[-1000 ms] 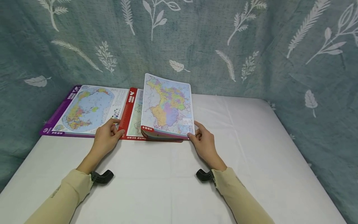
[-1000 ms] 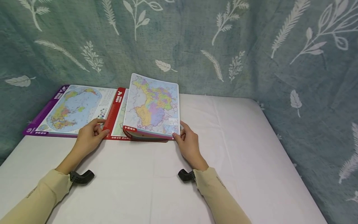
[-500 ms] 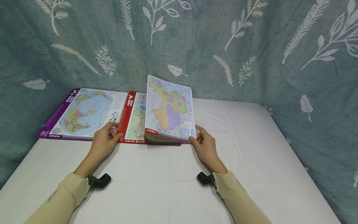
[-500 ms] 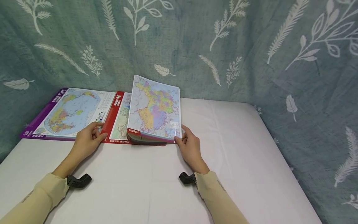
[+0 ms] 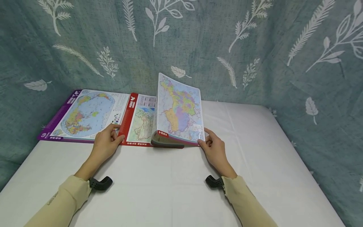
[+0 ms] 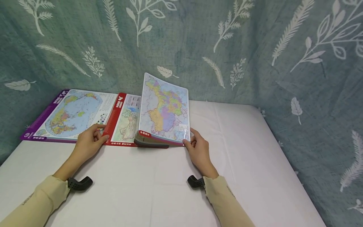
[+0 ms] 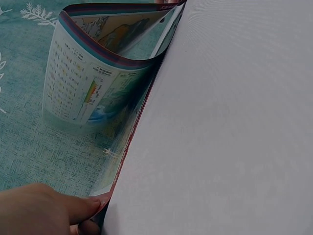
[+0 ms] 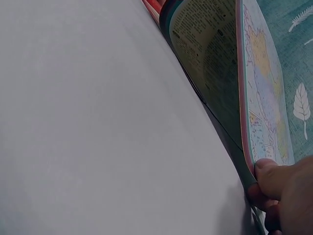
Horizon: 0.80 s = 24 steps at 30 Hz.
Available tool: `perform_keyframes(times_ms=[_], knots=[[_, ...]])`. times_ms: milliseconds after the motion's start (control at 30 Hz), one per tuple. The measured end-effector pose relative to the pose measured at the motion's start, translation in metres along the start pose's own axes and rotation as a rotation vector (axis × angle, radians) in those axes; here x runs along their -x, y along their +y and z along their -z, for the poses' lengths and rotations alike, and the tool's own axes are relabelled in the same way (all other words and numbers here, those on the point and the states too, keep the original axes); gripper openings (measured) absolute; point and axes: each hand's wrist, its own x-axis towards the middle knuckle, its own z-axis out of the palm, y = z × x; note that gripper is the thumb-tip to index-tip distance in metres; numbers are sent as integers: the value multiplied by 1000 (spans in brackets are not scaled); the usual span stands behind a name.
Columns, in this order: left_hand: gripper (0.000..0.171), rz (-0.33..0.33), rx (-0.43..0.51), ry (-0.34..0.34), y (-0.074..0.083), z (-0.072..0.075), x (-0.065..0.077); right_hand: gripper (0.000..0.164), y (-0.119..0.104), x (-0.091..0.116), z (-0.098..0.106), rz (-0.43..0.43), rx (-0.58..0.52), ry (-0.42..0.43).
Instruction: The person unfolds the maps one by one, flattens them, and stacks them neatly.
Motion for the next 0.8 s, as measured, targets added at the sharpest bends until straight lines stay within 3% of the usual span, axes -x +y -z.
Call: perform_keyframes(times_ms=[800], knots=[[39, 10, 5, -7, 1, 1, 1, 55, 28, 4, 24, -53, 38, 45]])
